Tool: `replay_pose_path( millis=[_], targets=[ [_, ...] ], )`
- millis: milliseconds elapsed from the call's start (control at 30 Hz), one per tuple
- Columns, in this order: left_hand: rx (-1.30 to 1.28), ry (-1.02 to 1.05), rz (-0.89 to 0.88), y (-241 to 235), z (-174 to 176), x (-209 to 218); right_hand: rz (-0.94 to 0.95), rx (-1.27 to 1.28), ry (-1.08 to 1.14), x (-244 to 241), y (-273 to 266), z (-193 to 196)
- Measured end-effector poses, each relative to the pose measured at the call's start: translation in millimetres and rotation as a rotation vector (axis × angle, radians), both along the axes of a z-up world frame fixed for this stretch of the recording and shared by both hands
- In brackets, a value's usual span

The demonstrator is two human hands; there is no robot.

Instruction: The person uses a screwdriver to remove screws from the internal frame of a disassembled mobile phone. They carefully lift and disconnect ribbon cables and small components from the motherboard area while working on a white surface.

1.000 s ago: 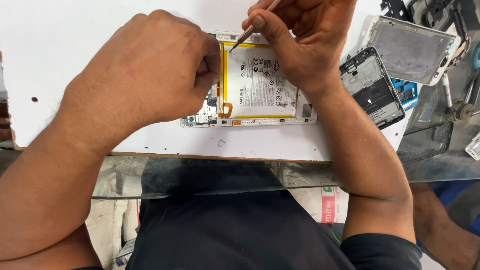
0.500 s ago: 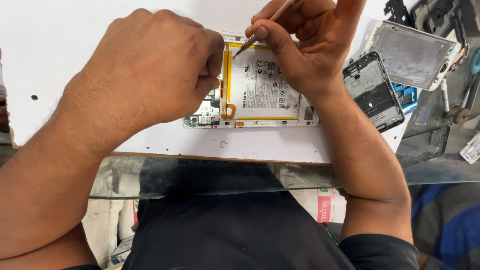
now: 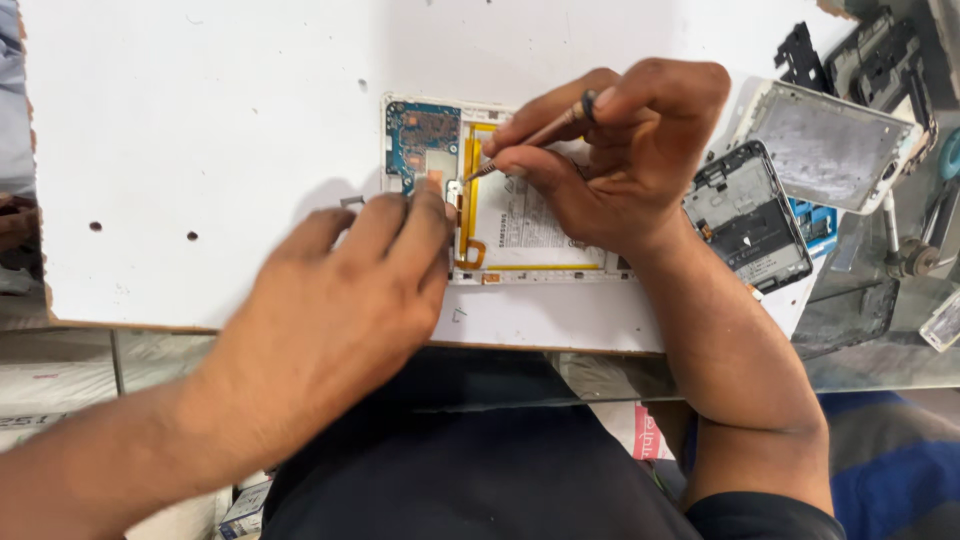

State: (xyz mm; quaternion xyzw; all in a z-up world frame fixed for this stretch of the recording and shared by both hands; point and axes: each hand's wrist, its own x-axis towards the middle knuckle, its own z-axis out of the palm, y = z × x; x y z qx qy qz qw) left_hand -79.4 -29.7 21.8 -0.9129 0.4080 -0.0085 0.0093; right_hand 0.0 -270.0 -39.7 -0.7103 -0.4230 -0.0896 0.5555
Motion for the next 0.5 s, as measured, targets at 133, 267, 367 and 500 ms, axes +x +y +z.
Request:
replay_pose_path(
  millis=[133,267,367,500],
  targets=[
    [-0.080,-0.133,0.059,0.4,-10.6,-9.6,0.009,-0.040,-0.007,1.0,1.8,3.7],
    [-0.024,-0.135,-0.001,4.1,-16.6,-13.3,-0.048,0.017,-0.033,-1.9,8.3,-0.3],
    [0.020,-0.179,-0.021,6.2,-16.8,-12.3,-0.015,0.024,-0.111,1.8,10.9,-1.3],
    [-0.016,-0.189,-0.003,6.2,-14.9,-13.1,0.082,0.040,-0.062,0.8,7.8,3.0]
  ],
)
